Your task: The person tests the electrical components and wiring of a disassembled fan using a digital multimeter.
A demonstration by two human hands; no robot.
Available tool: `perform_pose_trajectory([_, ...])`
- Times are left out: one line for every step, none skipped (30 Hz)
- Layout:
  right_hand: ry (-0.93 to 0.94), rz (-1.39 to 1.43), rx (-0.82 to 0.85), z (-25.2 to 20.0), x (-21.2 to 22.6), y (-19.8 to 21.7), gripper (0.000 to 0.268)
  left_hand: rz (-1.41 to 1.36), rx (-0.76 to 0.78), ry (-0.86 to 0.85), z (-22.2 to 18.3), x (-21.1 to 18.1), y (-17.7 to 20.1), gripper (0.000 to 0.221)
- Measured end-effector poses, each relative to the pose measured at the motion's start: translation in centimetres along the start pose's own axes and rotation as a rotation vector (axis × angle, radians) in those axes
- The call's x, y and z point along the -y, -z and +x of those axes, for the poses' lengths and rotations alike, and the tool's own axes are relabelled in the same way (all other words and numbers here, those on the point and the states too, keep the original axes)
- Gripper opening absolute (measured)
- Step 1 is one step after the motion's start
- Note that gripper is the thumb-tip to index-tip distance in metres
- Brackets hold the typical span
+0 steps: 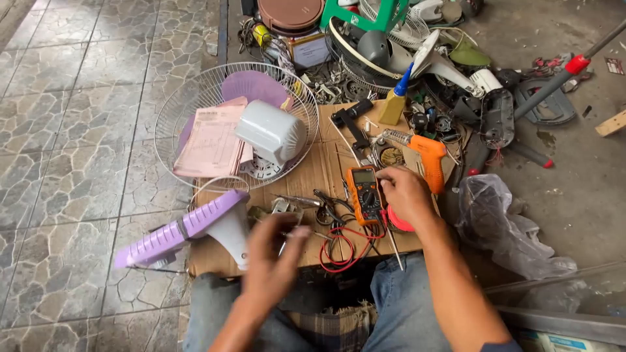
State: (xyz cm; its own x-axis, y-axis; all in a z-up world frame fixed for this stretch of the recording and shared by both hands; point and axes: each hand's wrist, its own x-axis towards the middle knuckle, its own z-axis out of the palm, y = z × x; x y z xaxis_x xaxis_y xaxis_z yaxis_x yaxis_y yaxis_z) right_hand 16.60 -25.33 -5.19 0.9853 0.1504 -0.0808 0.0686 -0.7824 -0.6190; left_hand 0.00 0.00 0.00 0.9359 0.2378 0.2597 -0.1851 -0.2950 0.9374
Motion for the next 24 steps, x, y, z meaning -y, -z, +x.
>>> perform_pose_trajectory([0.001,-0.001,0.002,0.5,-0.4,-0.6,0.027,0.0,-0.002,0.001,-0.3,0.3,-2.0,0.018])
perform_pose_trajectory([0.02,-0.179,0.072,1.0,-0.8,-1.3,0.023,0.046,0.19,0.178,-0.7,0.5,-4.0,0.024])
perform_pose_trajectory([0.039,-0.358,0.137,1.5,-1.2,-1.7,0.02,0.089,0.386,0.348,-0.8,0.7,-6.1,0.03])
perform_pose_trajectory([0.039,-0.36,0.134,2.3,-2.1,-2.2,0.02,0.087,0.386,0.345,-1.2,3.6,-8.4,0.03])
perform_pose_trajectory([0.015,-0.397,0.168,3.1,-2.9,-2.7,0.019,0.171,0.401,0.405,-1.4,6.5,-10.6,0.048])
perform_pose_trajectory([-0.009,-0.433,0.201,4.0,-3.7,-3.2,0.019,0.257,0.414,0.464,-1.6,9.4,-12.8,0.066])
perform_pose_trajectory([-0.005,-0.438,0.199,4.8,-4.7,-4.2,0.019,0.253,0.41,0.462,-1.4,9.9,-13.7,0.066])
perform_pose_trajectory([0.035,-0.439,0.206,5.5,-5.7,-5.2,0.019,0.254,0.372,0.518,-1.1,10.5,-14.6,0.065])
perform_pose_trajectory([0.077,-0.44,0.213,6.4,-6.7,-6.2,0.02,0.255,0.333,0.574,-0.8,11.1,-15.5,0.064])
perform_pose_trajectory([0.081,-0.444,0.211,6.0,-5.2,-5.5,0.02,0.251,0.329,0.571,-0.2,11.7,-15.8,0.064])
perform_pose_trajectory([0.119,-0.48,0.273,5.3,-3.9,-5.0,0.023,0.215,0.291,0.61,0.0,12.5,-16.1,0.064])
perform_pose_trajectory([0.157,-0.515,0.334,4.6,-2.6,-4.6,0.027,0.178,0.252,0.649,0.3,13.2,-16.5,0.063])
perform_pose_trajectory([0.159,-0.517,0.335,4.7,-2.9,-4.7,0.027,0.176,0.25,0.649,0.5,13.0,-16.7,0.063])
perform_pose_trajectory([0.231,-0.559,0.348,4.7,-3.1,-4.8,0.024,0.139,0.241,0.661,0.7,12.7,-16.9,0.062])
perform_pose_trajectory([0.305,-0.6,0.359,5.0,-3.2,-5.0,0.023,0.103,0.231,0.671,1.1,12.5,-17.1,0.061])
perform_pose_trajectory([0.308,-0.602,0.357,5.2,-3.5,-5.0,0.023,0.102,0.227,0.669,1.2,13.4,-17.6,0.061])
perform_pose_trajectory([0.364,-0.621,0.356,5.3,-3.9,-5.2,0.02,0.105,0.213,0.679,1.2,14.4,-18.2,0.059])
perform_pose_trajectory([0.42,-0.64,0.354,5.4,-4.3,-5.3,0.018,0.108,0.198,0.688,1.1,15.4,-18.8,0.057])
perform_pose_trajectory([0.421,-0.644,0.352,5.3,-4.3,-5.1,0.018,0.105,0.197,0.686,1.1,15.2,-19.0,0.057])
perform_pose_trajectory([0.499,-0.643,0.336,5.2,-4.4,-4.9,0.017,0.109,0.202,0.673,1.2,15.1,-19.2,0.054])
perform_pose_trajectory([0.577,-0.64,0.321,5.0,-4.5,-4.8,0.019,0.114,0.208,0.66,1.2,15.0,-19.5,0.05])
perform_pose_trajectory([0.576,-0.643,0.321,5.3,-5.3,-5.1,0.019,0.111,0.209,0.66,1.3,15.3,-19.6,0.05])
perform_pose_trajectory([0.67,-0.63,0.296,5.5,-6.2,-5.5,0.013,0.112,0.198,0.659,1.3,15.7,-19.7,0.048])
perform_pose_trajectory([0.762,-0.616,0.269,5.6,-7.0,-5.8,0.011,0.114,0.188,0.658,1.2,16.0,-19.9,0.047])
